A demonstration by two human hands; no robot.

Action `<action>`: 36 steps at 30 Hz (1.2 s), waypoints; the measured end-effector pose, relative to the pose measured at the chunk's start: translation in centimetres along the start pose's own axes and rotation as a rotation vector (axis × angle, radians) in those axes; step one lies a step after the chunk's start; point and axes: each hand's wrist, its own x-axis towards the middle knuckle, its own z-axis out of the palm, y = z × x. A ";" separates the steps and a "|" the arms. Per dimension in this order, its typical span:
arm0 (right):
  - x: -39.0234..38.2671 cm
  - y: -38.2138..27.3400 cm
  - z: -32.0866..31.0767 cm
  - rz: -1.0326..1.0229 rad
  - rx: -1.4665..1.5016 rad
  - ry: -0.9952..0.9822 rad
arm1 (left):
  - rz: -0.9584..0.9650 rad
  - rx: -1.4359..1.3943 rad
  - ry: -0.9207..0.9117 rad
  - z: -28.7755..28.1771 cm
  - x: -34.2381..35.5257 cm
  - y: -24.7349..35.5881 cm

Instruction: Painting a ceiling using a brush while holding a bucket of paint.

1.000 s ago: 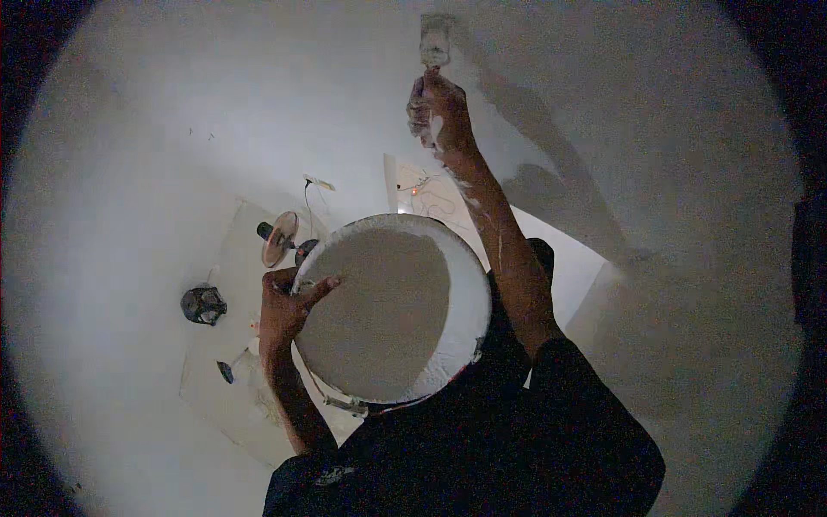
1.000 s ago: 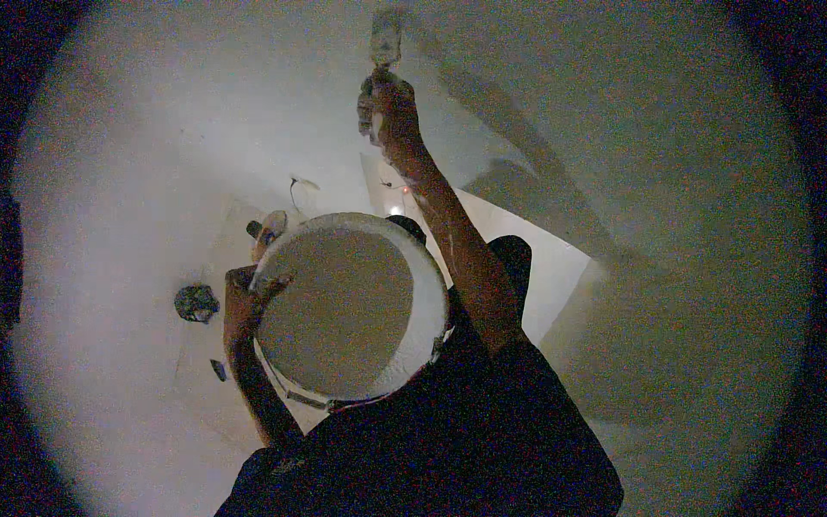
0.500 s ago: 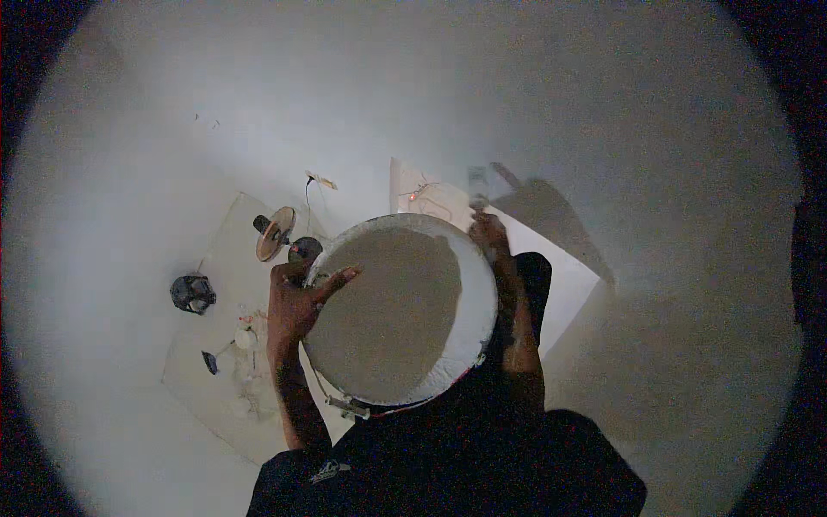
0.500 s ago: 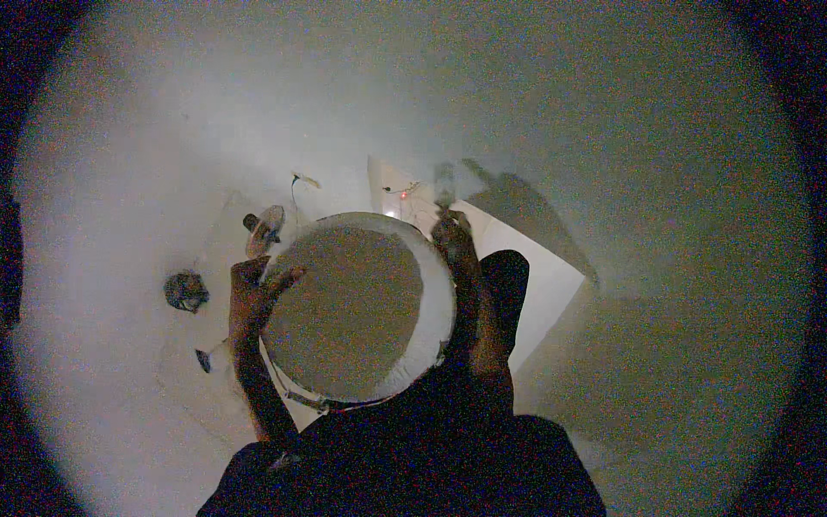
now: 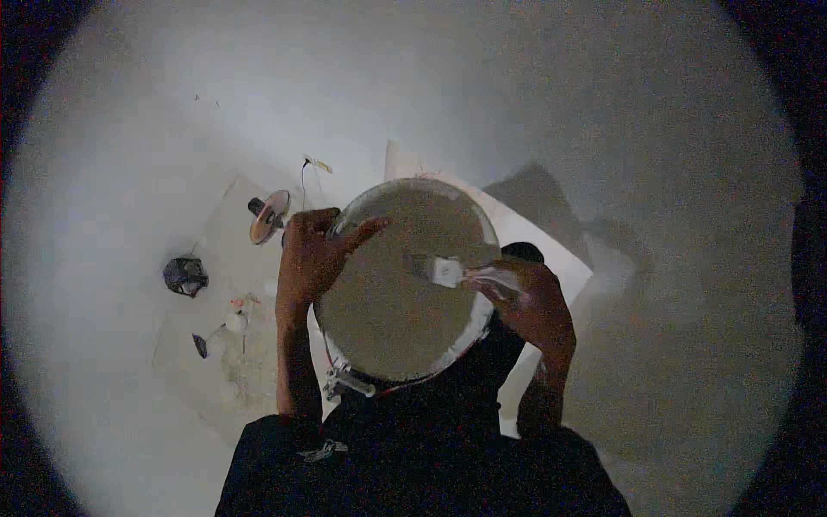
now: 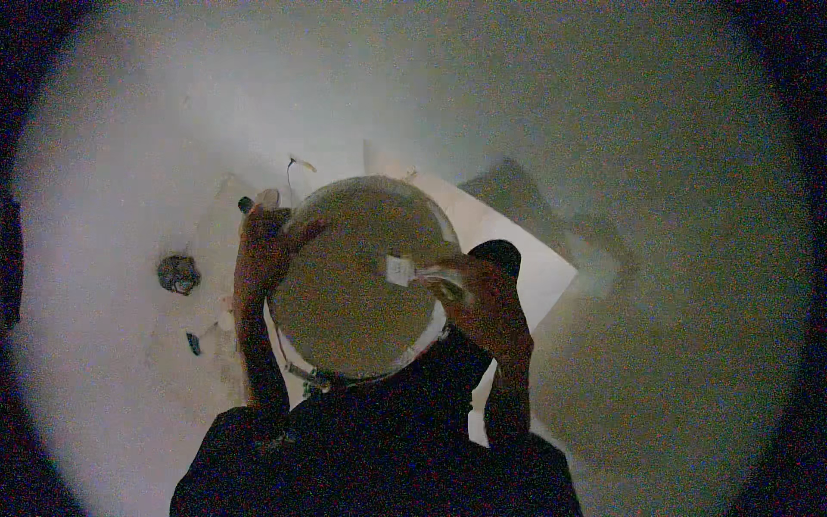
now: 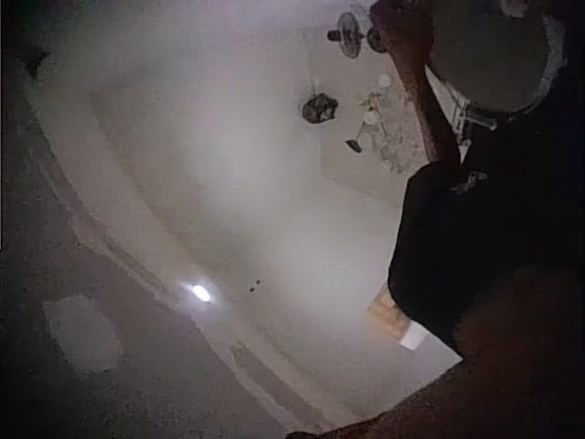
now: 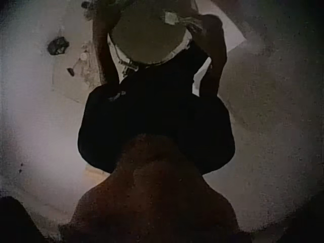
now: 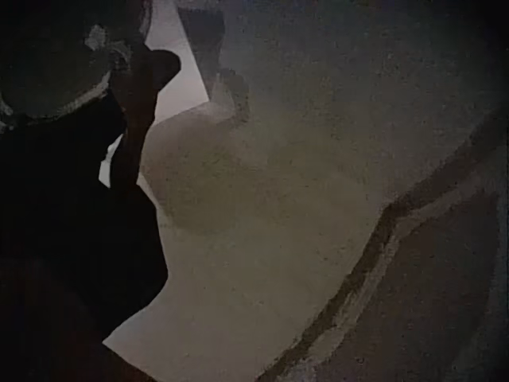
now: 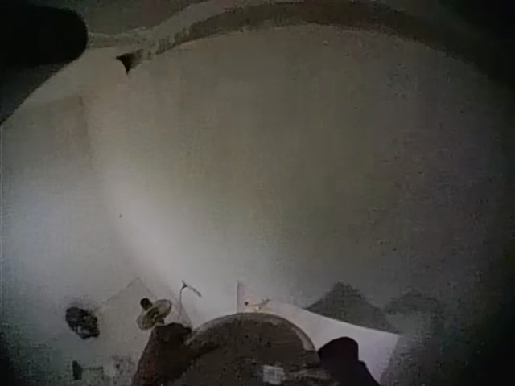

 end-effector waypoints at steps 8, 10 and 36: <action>5.8 1.8 8.7 -0.080 -0.533 -0.527 | 0.176 0.253 -0.057 2.0 -1.2 -1.2; 5.2 8.5 15.3 -0.255 -0.482 -0.236 | -0.151 -0.015 -0.186 2.6 -0.9 0.0; 1.9 6.5 6.5 0.082 0.428 0.118 | 0.105 0.180 0.032 3.8 -1.3 -3.4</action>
